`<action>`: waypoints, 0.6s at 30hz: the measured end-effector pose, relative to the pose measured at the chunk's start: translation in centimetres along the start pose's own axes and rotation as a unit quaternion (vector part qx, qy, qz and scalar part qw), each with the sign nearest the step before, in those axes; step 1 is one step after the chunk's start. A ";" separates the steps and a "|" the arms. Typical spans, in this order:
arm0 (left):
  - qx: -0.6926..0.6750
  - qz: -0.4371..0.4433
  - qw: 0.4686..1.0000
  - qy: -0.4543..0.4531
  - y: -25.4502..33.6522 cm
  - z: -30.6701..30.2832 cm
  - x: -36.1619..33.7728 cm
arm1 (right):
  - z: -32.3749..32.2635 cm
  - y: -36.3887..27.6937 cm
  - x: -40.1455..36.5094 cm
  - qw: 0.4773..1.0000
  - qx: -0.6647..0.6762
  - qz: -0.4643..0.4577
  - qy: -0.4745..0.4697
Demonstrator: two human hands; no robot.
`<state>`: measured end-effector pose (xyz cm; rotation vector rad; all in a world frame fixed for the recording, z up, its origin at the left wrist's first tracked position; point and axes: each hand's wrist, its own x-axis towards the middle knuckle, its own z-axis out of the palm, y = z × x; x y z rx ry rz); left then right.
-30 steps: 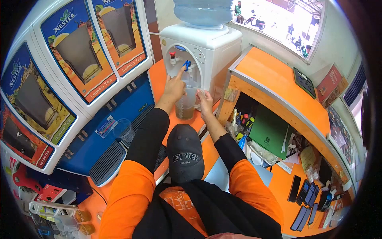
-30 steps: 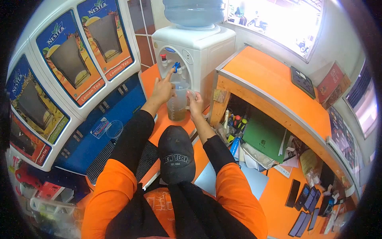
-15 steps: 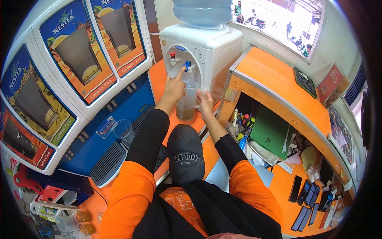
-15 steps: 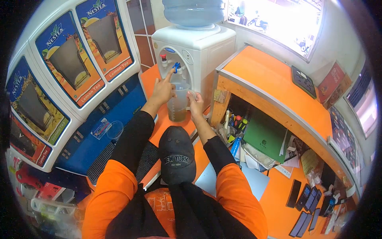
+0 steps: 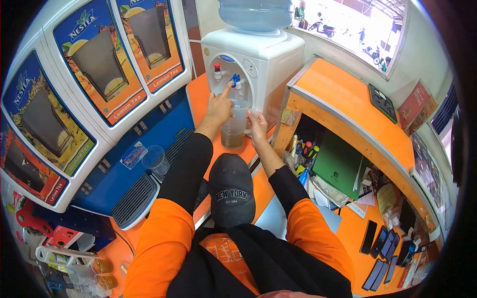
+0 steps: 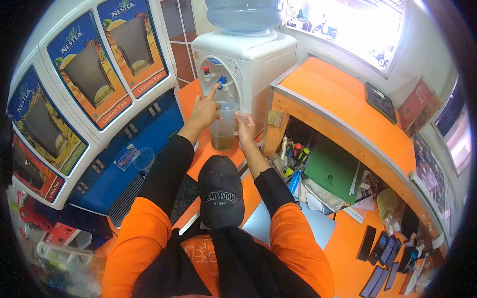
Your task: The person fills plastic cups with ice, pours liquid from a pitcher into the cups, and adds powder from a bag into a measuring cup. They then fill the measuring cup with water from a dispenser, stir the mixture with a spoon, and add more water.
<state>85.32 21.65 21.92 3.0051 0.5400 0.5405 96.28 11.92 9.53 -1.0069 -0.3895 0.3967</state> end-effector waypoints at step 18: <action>0.015 0.013 1.000 0.007 -0.1 0.0 -0.1 | 0.0 -0.1 0.0 1.000 0.005 0.003 -0.005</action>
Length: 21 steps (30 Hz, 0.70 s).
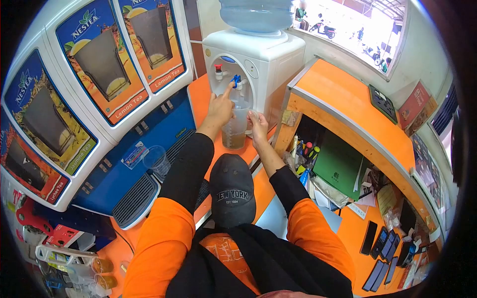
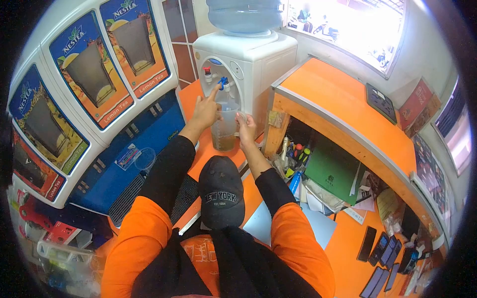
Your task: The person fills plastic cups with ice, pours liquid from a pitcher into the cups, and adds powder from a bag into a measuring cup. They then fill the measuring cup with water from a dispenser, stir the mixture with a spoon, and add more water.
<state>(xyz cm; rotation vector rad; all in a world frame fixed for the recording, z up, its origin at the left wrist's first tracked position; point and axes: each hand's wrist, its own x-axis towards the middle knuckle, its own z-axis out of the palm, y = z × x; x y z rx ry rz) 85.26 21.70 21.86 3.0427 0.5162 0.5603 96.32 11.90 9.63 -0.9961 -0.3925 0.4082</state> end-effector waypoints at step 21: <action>0.011 -0.009 1.000 0.007 0.3 0.0 -0.1 | -0.1 0.2 0.0 1.000 -0.006 -0.002 0.001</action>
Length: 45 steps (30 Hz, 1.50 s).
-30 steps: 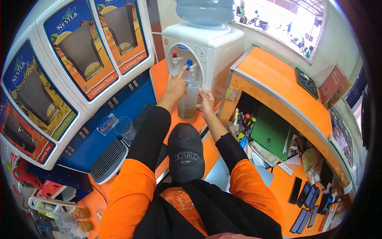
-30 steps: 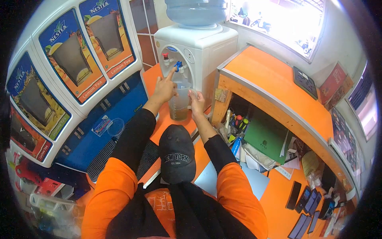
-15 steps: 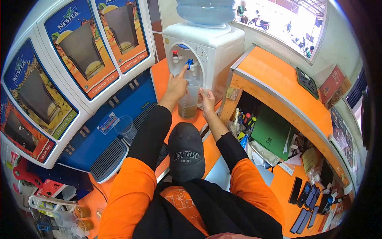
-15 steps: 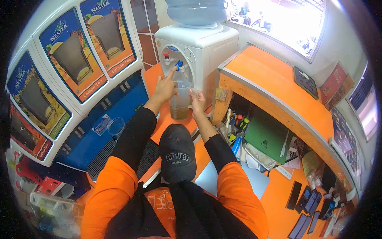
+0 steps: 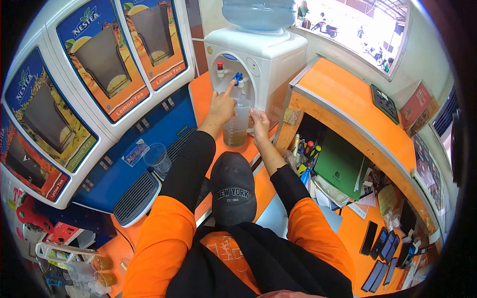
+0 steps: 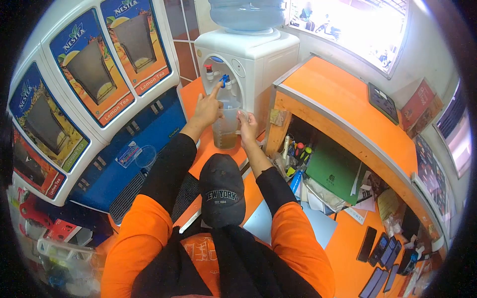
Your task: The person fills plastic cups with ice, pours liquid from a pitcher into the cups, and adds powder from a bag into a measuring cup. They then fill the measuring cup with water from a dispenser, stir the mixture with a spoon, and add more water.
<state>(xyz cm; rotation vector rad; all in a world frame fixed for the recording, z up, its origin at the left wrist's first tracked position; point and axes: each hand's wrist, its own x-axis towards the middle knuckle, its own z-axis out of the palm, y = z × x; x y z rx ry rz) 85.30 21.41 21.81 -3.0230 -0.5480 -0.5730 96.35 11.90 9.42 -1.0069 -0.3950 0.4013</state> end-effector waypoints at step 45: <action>-0.007 0.013 1.000 0.005 -0.5 0.6 0.1 | 0.1 0.0 -0.2 1.000 0.000 -0.008 -0.002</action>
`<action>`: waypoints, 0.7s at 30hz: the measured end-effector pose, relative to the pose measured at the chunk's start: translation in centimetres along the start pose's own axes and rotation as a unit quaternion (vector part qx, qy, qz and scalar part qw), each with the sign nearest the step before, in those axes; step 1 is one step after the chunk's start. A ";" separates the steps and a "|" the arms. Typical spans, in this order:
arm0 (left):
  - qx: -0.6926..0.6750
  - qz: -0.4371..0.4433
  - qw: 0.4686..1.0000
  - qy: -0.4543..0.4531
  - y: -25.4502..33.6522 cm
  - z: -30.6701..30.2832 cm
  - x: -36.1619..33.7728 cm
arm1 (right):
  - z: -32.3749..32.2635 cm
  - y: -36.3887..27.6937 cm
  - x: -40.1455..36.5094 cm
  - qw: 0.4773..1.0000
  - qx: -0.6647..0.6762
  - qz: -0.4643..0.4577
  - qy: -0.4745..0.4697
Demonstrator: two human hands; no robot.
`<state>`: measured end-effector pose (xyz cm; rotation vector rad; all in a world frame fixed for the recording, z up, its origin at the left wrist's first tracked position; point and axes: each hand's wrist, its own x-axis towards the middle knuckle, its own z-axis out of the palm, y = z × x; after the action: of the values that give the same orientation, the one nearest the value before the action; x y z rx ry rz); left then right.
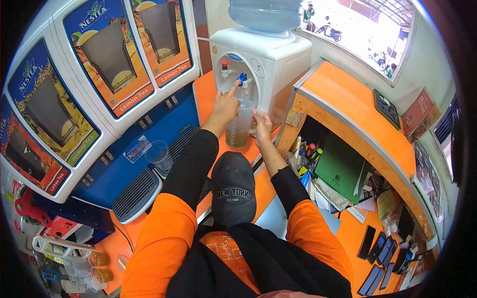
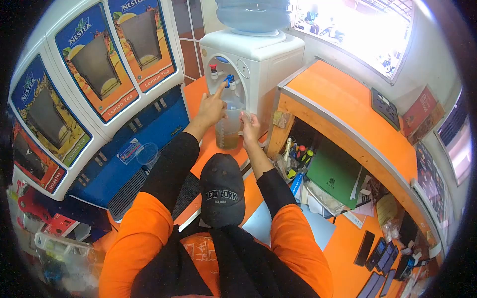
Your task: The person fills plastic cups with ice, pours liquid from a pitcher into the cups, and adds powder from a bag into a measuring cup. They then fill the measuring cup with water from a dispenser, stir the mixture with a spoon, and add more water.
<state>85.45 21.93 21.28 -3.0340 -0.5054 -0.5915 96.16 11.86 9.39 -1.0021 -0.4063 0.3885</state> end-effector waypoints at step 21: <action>0.001 0.014 1.000 0.013 -0.1 0.1 0.0 | -0.2 0.7 0.5 1.000 0.001 0.008 0.006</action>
<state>85.41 22.05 21.21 -3.0222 -0.4619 -0.6273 96.59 12.25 8.78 -1.0065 -0.3879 0.3960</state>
